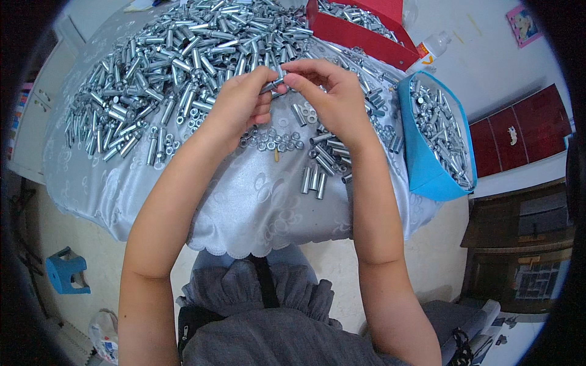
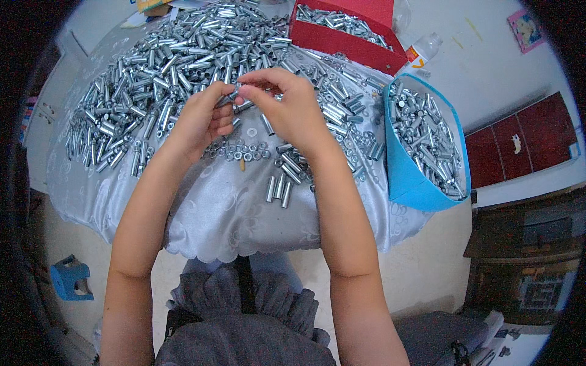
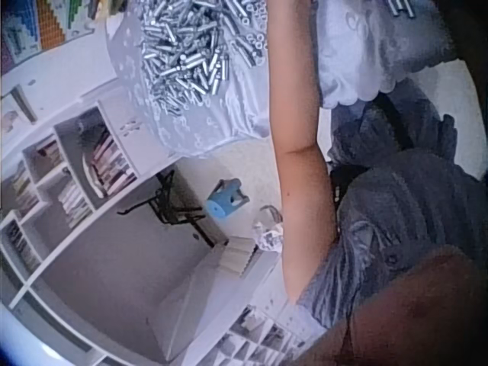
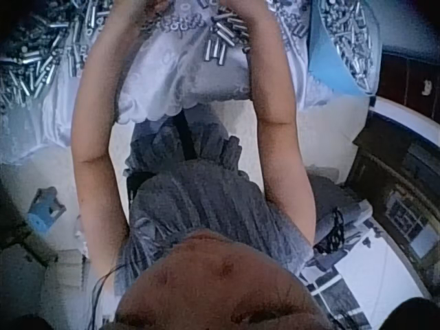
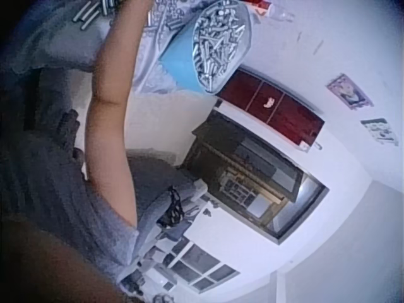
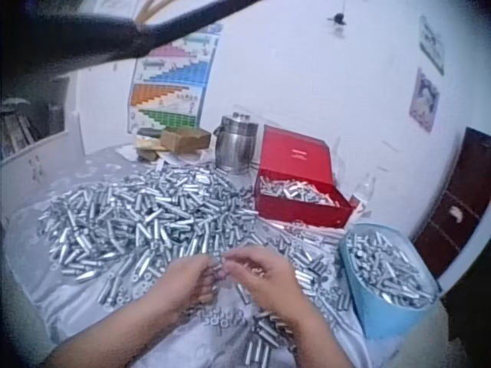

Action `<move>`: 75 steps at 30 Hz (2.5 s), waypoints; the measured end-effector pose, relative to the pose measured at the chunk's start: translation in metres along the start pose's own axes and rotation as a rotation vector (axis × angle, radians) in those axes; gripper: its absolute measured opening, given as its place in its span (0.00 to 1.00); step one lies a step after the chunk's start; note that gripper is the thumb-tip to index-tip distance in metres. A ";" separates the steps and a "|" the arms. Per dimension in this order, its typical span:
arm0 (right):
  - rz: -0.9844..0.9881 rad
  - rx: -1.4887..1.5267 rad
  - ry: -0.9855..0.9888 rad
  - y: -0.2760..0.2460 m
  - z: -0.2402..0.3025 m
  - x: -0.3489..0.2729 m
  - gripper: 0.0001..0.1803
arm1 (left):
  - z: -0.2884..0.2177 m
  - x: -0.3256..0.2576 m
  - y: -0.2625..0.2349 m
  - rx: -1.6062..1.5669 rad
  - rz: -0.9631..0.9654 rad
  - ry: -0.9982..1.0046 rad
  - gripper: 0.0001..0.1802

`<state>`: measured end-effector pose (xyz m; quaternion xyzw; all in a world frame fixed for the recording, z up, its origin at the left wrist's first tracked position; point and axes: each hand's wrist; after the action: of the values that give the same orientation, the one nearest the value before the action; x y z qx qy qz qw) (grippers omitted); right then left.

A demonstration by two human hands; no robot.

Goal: The person sits on the floor at a table covered with a white cloth and repeatedly picks up small metal cylindrical pins and flat washers. They insert the washers into the pins by hand, one at a time, and place the assembled units into a blue plastic bin on the right side of the table.

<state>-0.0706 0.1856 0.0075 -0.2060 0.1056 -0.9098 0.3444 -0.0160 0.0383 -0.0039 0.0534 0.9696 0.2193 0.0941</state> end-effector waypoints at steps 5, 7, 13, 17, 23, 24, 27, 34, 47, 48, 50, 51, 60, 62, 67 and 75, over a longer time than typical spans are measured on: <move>0.032 -0.090 -0.046 -0.001 0.000 -0.001 0.10 | 0.001 0.000 0.002 -0.009 0.001 0.015 0.11; 0.047 -0.135 -0.067 -0.001 0.005 -0.003 0.10 | 0.001 -0.001 0.002 -0.013 0.007 0.028 0.10; 0.061 -0.179 -0.186 0.000 0.000 -0.002 0.10 | 0.002 0.000 0.001 0.024 0.001 -0.002 0.13; 0.054 -0.193 -0.162 0.003 0.000 -0.003 0.10 | 0.003 0.001 0.002 0.018 -0.076 0.035 0.15; 0.003 -0.118 0.156 -0.001 0.000 -0.001 0.12 | 0.002 0.002 0.000 0.020 -0.076 0.068 0.14; -0.017 -0.050 0.142 -0.003 0.000 -0.001 0.13 | 0.002 0.003 -0.001 0.005 -0.071 0.070 0.13; 0.042 -0.246 -0.078 -0.005 0.010 -0.005 0.12 | 0.003 0.005 -0.005 -0.023 -0.052 0.069 0.14; 0.070 -0.371 -0.188 -0.008 0.004 -0.004 0.11 | 0.004 0.003 -0.002 0.037 -0.024 0.041 0.13; 0.140 -0.448 -0.113 -0.012 0.004 -0.006 0.12 | 0.003 0.001 -0.001 0.022 0.023 0.056 0.12; 0.147 -0.471 -0.066 -0.013 0.004 -0.006 0.12 | 0.003 0.000 -0.001 0.026 0.022 0.054 0.13; 0.123 -0.377 0.013 -0.014 0.002 -0.006 0.11 | 0.001 -0.001 0.001 0.040 0.022 0.052 0.13; 0.111 -0.330 0.052 -0.015 0.002 -0.006 0.11 | 0.001 -0.001 0.001 0.030 0.010 0.050 0.12; 0.150 -0.296 -0.128 -0.013 0.006 -0.006 0.10 | 0.003 0.002 0.000 0.030 0.004 0.048 0.12; 0.212 -0.339 -0.033 -0.016 0.006 -0.007 0.10 | 0.004 0.001 -0.001 0.040 0.017 0.051 0.12; 0.148 -0.222 0.088 -0.013 0.007 -0.007 0.10 | 0.003 0.001 0.001 0.028 -0.020 0.033 0.12; 0.224 -0.319 -0.129 -0.016 0.002 -0.006 0.15 | 0.003 0.001 0.001 0.055 0.009 0.013 0.12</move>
<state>-0.0751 0.2009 0.0133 -0.3027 0.2482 -0.8225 0.4127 -0.0163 0.0407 -0.0057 0.0590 0.9756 0.1934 0.0853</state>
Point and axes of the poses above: each hand's wrist, its own x-axis towards the middle knuckle, its own y-axis out of the palm, z = x × y, and after that the axes turned 11 degrees about z, right-handed
